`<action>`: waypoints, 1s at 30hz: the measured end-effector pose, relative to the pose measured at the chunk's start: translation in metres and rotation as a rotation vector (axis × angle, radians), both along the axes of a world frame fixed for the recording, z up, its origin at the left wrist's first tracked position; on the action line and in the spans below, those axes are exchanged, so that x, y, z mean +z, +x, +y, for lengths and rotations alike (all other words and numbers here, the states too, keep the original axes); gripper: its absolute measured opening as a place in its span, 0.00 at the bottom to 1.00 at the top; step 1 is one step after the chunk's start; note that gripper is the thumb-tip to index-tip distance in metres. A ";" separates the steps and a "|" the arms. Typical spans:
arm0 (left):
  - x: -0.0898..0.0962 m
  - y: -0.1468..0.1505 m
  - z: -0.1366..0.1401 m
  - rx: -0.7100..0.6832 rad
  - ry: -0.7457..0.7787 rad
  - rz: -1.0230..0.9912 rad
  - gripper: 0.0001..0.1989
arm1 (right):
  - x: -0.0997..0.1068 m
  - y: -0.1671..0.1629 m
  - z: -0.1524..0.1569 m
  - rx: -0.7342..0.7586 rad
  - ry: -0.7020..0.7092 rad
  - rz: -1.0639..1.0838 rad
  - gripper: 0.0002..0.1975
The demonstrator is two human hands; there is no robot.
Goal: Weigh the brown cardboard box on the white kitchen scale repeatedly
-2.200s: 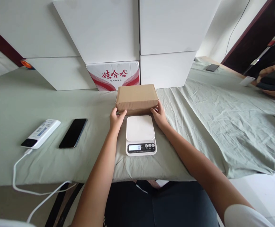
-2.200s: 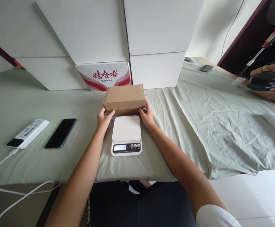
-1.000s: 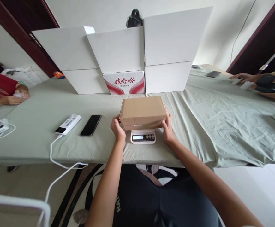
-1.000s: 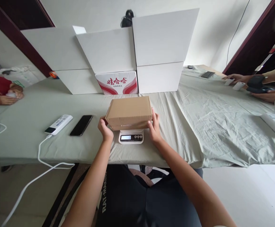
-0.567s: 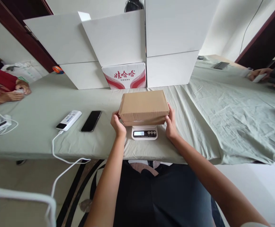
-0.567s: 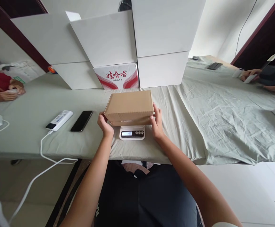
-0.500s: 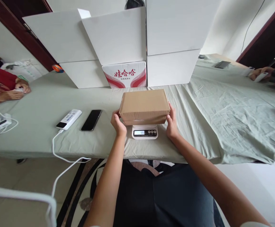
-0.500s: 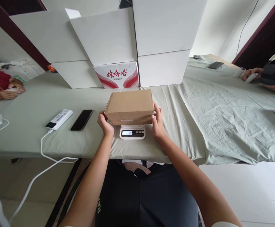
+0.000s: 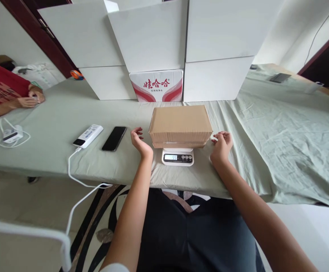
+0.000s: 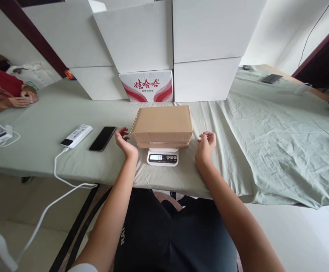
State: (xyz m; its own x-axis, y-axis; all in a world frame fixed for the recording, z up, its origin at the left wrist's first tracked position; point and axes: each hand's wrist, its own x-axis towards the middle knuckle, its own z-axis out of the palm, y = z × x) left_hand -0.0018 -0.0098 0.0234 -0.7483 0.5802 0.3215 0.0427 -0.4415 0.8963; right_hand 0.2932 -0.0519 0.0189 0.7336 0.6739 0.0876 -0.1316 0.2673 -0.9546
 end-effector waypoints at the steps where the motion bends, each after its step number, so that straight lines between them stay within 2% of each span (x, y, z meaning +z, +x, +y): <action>1: -0.001 -0.001 0.000 0.004 0.007 -0.009 0.22 | 0.000 -0.001 0.000 -0.001 0.002 0.000 0.12; 8: -0.002 -0.002 0.003 0.000 0.005 0.019 0.24 | 0.000 -0.001 0.001 0.010 -0.004 -0.049 0.13; 13: -0.001 0.000 0.005 -0.081 -0.022 -0.043 0.20 | 0.001 -0.002 -0.001 0.018 -0.005 -0.037 0.14; 18: -0.008 -0.001 0.011 -0.149 -0.018 -0.047 0.17 | 0.006 -0.006 -0.007 0.038 -0.027 -0.033 0.15; 23: -0.016 -0.004 0.016 -0.200 0.009 -0.020 0.19 | 0.008 -0.009 -0.011 0.095 -0.010 -0.057 0.15; 30: -0.013 0.003 0.012 -0.318 -0.094 -0.112 0.21 | 0.012 -0.010 -0.013 0.254 0.010 -0.088 0.16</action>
State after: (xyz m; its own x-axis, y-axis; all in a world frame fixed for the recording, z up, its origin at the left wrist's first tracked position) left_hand 0.0013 0.0019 0.0100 -0.5534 0.8128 0.1816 -0.1848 -0.3325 0.9248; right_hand 0.2828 -0.0648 0.0312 0.5306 0.8341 0.1507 -0.1126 0.2456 -0.9628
